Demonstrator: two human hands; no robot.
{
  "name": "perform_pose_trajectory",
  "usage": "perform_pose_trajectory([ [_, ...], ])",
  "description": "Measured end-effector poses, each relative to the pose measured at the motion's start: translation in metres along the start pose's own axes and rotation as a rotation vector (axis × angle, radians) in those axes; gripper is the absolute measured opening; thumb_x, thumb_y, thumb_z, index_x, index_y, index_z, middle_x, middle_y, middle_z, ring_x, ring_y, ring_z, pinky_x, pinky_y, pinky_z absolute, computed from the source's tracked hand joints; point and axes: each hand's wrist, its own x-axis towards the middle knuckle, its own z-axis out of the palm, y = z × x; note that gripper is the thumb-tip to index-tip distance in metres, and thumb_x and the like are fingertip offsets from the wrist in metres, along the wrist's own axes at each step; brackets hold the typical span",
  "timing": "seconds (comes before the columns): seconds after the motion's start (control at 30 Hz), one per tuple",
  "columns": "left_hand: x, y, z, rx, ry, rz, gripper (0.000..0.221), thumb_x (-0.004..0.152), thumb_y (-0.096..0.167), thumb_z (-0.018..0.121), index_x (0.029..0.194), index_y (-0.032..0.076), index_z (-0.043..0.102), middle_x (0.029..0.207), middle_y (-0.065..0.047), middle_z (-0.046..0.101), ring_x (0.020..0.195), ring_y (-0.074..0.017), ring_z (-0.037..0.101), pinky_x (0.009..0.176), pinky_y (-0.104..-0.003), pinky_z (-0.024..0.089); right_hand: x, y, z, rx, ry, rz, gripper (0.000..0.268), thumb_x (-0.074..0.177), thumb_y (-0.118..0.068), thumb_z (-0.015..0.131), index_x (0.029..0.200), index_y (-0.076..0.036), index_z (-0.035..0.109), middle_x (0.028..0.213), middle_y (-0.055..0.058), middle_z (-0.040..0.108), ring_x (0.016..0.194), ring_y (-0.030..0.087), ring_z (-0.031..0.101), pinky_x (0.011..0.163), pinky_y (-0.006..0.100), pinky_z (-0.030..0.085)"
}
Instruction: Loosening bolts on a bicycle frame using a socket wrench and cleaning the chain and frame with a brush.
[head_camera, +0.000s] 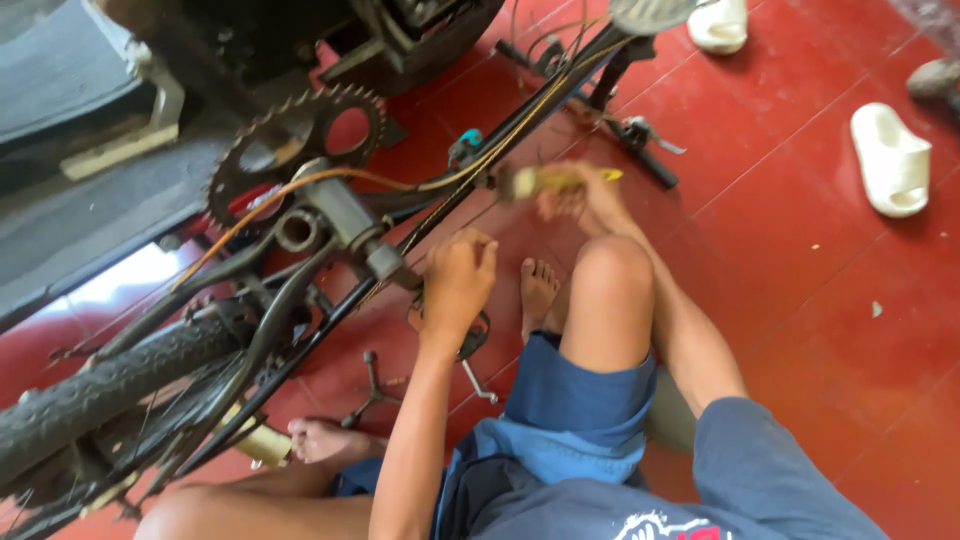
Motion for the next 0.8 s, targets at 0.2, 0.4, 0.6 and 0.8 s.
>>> perform_pose_trajectory([
  [0.2,-0.019,0.005,0.012,0.081,-0.089,-0.025,0.026,0.096,0.05,0.065,0.092,0.024,0.07,0.085,0.006,0.072,0.086,-0.0176,0.072,0.101,-0.039,0.047,-0.002,-0.01,-0.001,-0.171,-0.156,0.02,0.051,0.099,-0.037,0.055,0.14,-0.007,0.062,0.089,0.024,0.073,0.078,0.034,0.077,0.07,0.046,0.067],
  [0.4,-0.035,0.012,-0.003,0.04,0.037,0.149,0.017,0.098,0.03,0.065,0.106,0.017,0.073,0.096,-0.003,0.075,0.1,-0.0209,0.073,0.109,-0.039,0.044,-0.052,-0.11,0.041,-0.539,-0.181,-0.166,0.038,0.1,-0.017,0.053,0.131,0.004,0.063,0.088,0.027,0.072,0.078,0.035,0.076,0.07,0.047,0.065],
  [0.6,-0.047,0.024,-0.027,-0.087,0.088,0.206,0.014,0.101,0.02,0.065,0.108,0.012,0.074,0.098,-0.005,0.075,0.102,-0.0226,0.073,0.107,-0.039,0.047,-0.087,-0.154,0.119,-1.047,-0.195,-0.171,0.021,0.09,-0.002,0.064,0.108,0.004,0.072,0.075,0.022,0.073,0.061,0.027,0.074,0.055,0.036,0.064],
  [0.8,-0.063,0.015,-0.029,0.069,0.107,0.302,0.012,0.098,0.022,0.067,0.103,0.013,0.073,0.099,-0.004,0.074,0.105,-0.0195,0.071,0.111,-0.04,0.042,-0.031,-0.106,0.12,-1.349,0.031,-0.055,0.017,0.091,-0.027,0.065,0.097,-0.018,0.078,0.061,0.007,0.072,0.058,0.015,0.074,0.057,0.026,0.061],
])
